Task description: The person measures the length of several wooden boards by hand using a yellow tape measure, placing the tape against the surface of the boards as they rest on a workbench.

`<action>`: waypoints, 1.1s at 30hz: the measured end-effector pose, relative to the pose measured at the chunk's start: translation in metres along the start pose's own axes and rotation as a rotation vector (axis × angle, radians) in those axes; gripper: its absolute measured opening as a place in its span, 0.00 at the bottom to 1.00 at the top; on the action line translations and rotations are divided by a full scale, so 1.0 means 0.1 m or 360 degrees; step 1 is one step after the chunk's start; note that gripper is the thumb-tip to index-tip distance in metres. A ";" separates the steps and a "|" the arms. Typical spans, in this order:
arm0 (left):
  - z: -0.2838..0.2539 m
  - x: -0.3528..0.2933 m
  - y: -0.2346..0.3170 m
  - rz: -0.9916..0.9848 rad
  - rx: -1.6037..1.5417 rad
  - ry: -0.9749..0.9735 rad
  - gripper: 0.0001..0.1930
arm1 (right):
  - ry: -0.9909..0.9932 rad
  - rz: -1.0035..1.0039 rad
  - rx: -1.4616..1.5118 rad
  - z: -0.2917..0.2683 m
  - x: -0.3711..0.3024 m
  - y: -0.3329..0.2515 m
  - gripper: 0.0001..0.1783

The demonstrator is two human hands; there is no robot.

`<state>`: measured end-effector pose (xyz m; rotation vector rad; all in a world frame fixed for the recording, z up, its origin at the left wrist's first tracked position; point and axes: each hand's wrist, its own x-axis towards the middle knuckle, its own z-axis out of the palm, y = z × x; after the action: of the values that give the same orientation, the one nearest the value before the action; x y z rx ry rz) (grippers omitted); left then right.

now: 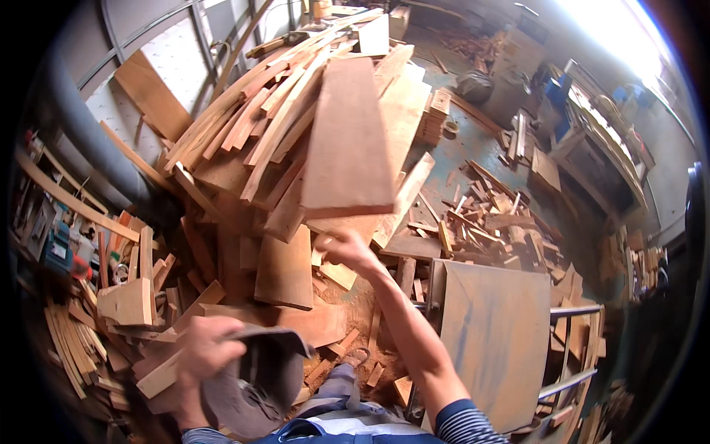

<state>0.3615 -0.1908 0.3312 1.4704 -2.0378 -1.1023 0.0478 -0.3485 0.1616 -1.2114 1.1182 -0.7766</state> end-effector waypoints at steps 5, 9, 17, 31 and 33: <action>0.74 0.20 -0.21 0.0269 -0.0236 -0.0570 0.17 | 0.0686 -0.0481 -0.1020 0.15 -0.89 0.02 0.21; 1.28 0.69 0.03 0.0360 -0.0481 -0.0775 0.17 | 0.1012 -0.0021 -0.0368 -0.28 -2.31 0.95 0.21; 2.13 1.01 1.03 0.0192 -0.1363 -0.1440 0.17 | 0.1604 0.0439 0.0919 0.60 -4.03 1.49 0.37; 3.01 0.60 1.56 -0.0145 -0.1928 -0.1604 0.17 | 0.2150 -0.0419 0.1551 0.88 -4.96 1.77 0.20; 3.15 0.65 1.48 0.0039 -0.1756 -0.1458 0.17 | 0.2322 -0.0296 0.1239 0.76 -5.10 1.67 0.22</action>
<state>0.0265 -0.1153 0.2462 0.3599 -1.2857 -2.5907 -0.0508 0.1832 0.1203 0.0992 1.5338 -2.1364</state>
